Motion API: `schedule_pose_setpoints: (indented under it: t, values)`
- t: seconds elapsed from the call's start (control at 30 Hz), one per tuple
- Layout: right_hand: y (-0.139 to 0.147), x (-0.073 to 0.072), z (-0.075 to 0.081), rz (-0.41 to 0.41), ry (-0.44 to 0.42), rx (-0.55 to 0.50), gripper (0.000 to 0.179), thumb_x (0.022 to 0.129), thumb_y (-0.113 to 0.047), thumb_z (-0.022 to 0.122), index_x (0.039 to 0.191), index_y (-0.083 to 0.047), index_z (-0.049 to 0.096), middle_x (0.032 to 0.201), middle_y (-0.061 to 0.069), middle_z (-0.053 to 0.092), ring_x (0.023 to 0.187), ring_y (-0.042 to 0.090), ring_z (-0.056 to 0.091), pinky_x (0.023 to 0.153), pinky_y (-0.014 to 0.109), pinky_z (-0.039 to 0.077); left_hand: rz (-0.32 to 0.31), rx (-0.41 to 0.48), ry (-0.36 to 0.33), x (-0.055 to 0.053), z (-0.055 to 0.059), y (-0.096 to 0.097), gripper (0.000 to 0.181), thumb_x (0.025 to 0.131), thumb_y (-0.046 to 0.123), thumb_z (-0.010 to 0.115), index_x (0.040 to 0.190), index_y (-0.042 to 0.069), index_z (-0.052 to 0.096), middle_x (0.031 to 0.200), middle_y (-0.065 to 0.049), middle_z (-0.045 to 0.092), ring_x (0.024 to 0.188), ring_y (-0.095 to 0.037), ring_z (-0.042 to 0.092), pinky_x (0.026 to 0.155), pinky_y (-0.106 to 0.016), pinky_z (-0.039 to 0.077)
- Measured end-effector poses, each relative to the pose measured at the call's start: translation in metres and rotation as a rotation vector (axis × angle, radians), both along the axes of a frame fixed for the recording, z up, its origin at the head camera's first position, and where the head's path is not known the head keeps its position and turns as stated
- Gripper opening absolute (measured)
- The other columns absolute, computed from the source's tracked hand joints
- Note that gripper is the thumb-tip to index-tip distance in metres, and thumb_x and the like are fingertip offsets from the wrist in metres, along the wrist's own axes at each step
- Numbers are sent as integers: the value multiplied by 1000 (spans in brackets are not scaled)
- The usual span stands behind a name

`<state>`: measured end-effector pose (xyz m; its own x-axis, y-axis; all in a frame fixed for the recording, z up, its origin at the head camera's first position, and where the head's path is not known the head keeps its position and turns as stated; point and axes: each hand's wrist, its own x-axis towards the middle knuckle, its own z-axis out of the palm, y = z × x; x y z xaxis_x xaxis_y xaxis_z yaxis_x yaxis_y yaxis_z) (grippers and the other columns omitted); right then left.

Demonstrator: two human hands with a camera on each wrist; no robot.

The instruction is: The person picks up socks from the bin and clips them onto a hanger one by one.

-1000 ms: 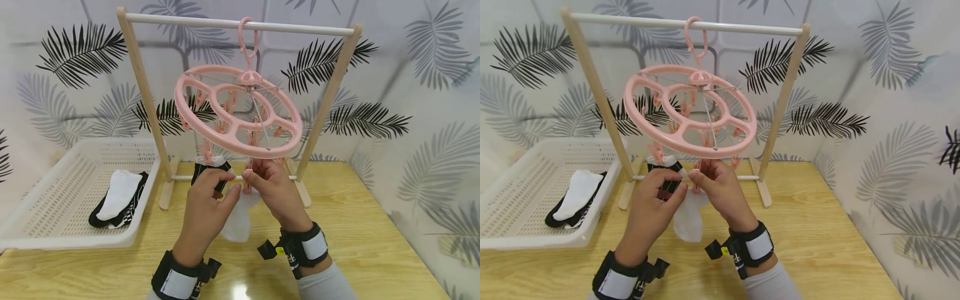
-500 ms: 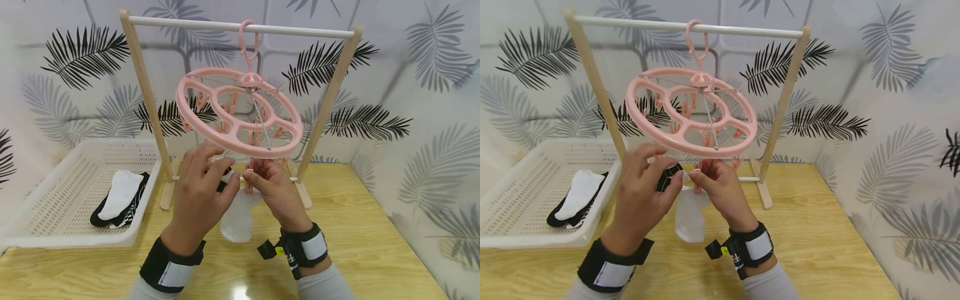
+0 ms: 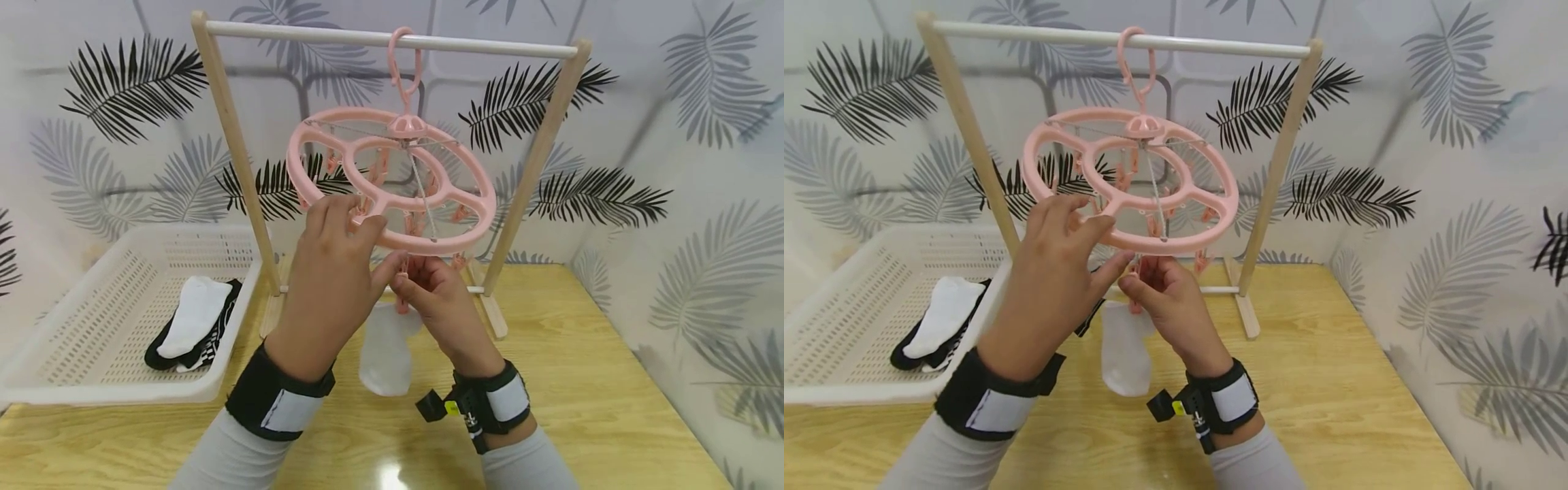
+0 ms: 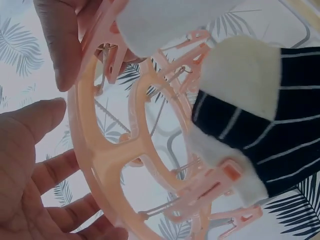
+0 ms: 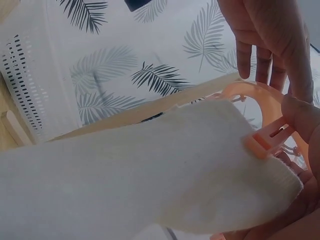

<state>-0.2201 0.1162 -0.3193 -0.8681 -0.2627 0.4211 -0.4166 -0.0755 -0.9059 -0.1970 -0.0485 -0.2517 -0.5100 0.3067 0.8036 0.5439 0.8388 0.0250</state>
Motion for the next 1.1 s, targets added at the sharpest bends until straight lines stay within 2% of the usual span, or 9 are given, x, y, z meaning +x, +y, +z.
schedule_pose_setpoints:
  t: [0.27, 0.4, 0.6, 0.77, 0.97, 1.1]
  values:
    - [0, 2, 5, 13, 12, 8, 28, 91, -17, 61, 113, -4, 52, 83, 9, 49, 69, 24, 48, 56, 24, 42, 12, -11, -11, -4, 4, 2, 46, 80, 38, 73, 112, 5, 65, 113, -21, 59, 112, -37, 44, 94, -44, 45]
    - [0, 2, 6, 34, 19, -6, 29, 91, -17, 61, 115, -4, 52, 83, 9, 48, 68, 24, 47, 55, 25, 41, 9, -4, -46, -5, 5, 1, 47, 79, 38, 73, 112, 5, 65, 108, -18, 61, 111, -36, 45, 94, -44, 45]
    - [1, 3, 6, 37, -7, 7, 26, 90, -16, 62, 107, 1, 50, 81, 8, 49, 68, 24, 48, 56, 25, 42, -18, 27, -91, -6, 4, -3, 42, 80, 37, 72, 107, 6, 65, 102, -16, 58, 110, -35, 45, 83, -44, 52]
    - [1, 3, 6, 23, -39, 29, 30, 90, -16, 63, 110, 2, 51, 88, 8, 52, 74, 22, 49, 61, 24, 46, -31, 27, -133, -7, 2, -7, 41, 83, 38, 69, 109, 6, 64, 103, -16, 56, 109, -36, 44, 78, -45, 53]
    - [1, 2, 7, 8, -66, 26, 26, 89, -17, 63, 106, 0, 53, 92, 8, 54, 80, 22, 51, 66, 24, 48, -37, 18, -116, -9, 3, -11, 41, 83, 39, 67, 109, 7, 63, 101, -15, 56, 104, -35, 46, 63, -45, 55]
    - [1, 2, 8, -47, -67, 59, 27, 88, -17, 64, 109, -2, 54, 97, 10, 56, 87, 22, 53, 70, 26, 49, -49, 21, -108, -10, 6, -14, 41, 84, 39, 66, 109, 7, 62, 99, -15, 56, 100, -33, 48, 61, -44, 54]
